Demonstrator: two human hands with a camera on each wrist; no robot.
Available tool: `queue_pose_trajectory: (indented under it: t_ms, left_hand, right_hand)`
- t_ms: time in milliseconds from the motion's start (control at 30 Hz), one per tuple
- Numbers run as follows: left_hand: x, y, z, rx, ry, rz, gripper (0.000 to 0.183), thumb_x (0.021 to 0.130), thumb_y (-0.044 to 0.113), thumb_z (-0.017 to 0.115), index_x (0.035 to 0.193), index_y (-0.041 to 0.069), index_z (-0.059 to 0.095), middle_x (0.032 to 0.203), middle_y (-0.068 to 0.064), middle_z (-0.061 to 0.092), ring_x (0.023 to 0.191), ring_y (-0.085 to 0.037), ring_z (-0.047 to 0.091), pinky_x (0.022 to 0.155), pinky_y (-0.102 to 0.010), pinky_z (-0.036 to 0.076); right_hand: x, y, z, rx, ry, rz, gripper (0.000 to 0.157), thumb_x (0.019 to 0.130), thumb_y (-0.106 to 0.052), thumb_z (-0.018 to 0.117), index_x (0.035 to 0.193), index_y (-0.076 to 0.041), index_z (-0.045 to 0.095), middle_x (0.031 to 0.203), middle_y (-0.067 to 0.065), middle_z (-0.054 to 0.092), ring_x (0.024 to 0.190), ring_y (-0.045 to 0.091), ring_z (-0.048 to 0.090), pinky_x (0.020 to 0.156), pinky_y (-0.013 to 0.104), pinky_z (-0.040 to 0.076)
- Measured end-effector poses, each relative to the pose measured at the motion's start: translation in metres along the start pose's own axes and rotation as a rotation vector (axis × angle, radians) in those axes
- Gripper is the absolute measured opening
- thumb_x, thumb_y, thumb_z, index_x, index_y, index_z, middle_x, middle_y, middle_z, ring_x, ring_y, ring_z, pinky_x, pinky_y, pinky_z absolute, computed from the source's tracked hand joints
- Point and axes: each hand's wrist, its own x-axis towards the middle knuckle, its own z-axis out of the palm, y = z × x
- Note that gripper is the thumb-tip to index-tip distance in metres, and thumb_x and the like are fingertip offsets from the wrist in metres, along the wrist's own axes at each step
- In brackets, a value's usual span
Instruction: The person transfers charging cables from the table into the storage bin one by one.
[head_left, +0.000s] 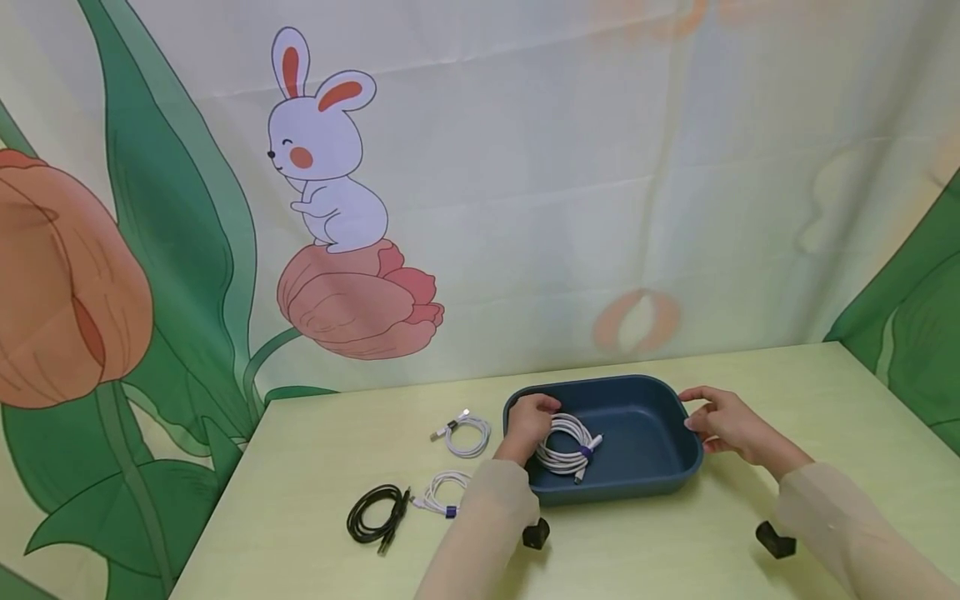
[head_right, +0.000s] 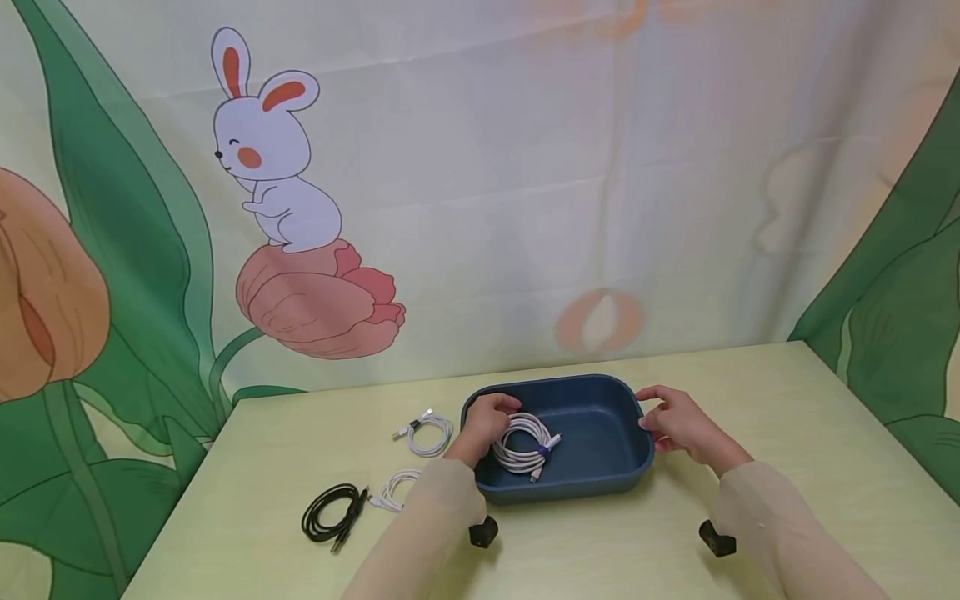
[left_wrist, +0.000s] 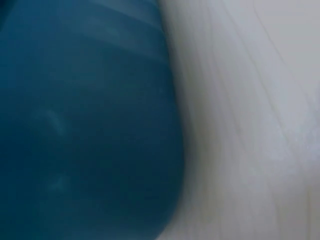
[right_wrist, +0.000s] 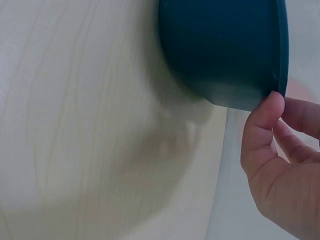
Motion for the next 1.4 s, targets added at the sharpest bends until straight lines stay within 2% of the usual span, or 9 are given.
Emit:
queue_pose_trajectory:
  t_ms: [167, 300, 533, 933, 1267, 1400]
  left_hand:
    - [-0.001, 0.002, -0.003, -0.139, -0.046, -0.045, 0.033, 0.077, -0.012, 0.042, 0.099, 0.001, 0.064, 0.093, -0.010, 0.063, 0.083, -0.017, 0.055, 0.067, -0.023, 0.043]
    - [0.000, 0.001, -0.003, -0.205, -0.061, -0.046, 0.030, 0.078, -0.010, 0.046, 0.100, 0.001, 0.063, 0.093, -0.011, 0.062, 0.082, -0.016, 0.054, 0.067, -0.022, 0.043]
    - [0.000, 0.002, -0.003, -0.244, -0.047, -0.027, 0.020, 0.082, 0.001, 0.055, 0.100, 0.002, 0.063, 0.091, -0.009, 0.061, 0.081, -0.015, 0.055, 0.075, -0.027, 0.046]
    - [-0.001, 0.005, -0.006, -0.274, -0.016, -0.031, 0.019, 0.082, 0.008, 0.059, 0.100, 0.007, 0.064, 0.096, -0.007, 0.063, 0.087, -0.015, 0.056, 0.081, -0.029, 0.046]
    - [-0.005, 0.012, -0.015, -0.280, -0.031, -0.011, 0.020, 0.081, 0.010, 0.061, 0.101, 0.009, 0.064, 0.098, -0.006, 0.064, 0.089, -0.015, 0.057, 0.084, -0.029, 0.046]
    - [-0.005, 0.012, -0.019, -0.291, -0.051, 0.031, 0.020, 0.082, 0.009, 0.060, 0.102, 0.007, 0.063, 0.098, -0.007, 0.064, 0.089, -0.014, 0.057, 0.084, -0.028, 0.046]
  right_hand:
    - [-0.001, -0.001, 0.000, 0.001, -0.002, -0.010, 0.050, 0.086, -0.004, 0.047, 0.132, 0.003, 0.026, 0.084, 0.008, 0.051, 0.059, 0.013, 0.049, 0.054, 0.026, 0.046]
    - [-0.001, -0.001, 0.000, 0.000, -0.001, -0.011, 0.049, 0.087, -0.004, 0.047, 0.131, 0.003, 0.027, 0.084, 0.008, 0.051, 0.058, 0.013, 0.049, 0.054, 0.026, 0.046]
    - [0.001, 0.001, 0.000, -0.003, 0.001, -0.004, 0.049, 0.087, -0.004, 0.047, 0.132, 0.002, 0.027, 0.084, 0.009, 0.051, 0.057, 0.014, 0.048, 0.054, 0.027, 0.046]
    - [0.002, 0.002, 0.000, 0.003, -0.002, 0.003, 0.050, 0.087, -0.004, 0.048, 0.132, 0.002, 0.026, 0.084, 0.008, 0.051, 0.058, 0.014, 0.049, 0.054, 0.027, 0.046]
    - [0.001, 0.001, 0.001, 0.008, -0.001, -0.010, 0.050, 0.086, -0.004, 0.048, 0.131, 0.002, 0.027, 0.082, 0.007, 0.051, 0.059, 0.013, 0.048, 0.054, 0.027, 0.046]
    - [0.001, 0.001, 0.001, 0.010, 0.004, -0.006, 0.050, 0.086, -0.003, 0.048, 0.131, 0.002, 0.027, 0.082, 0.006, 0.051, 0.059, 0.013, 0.049, 0.053, 0.027, 0.046]
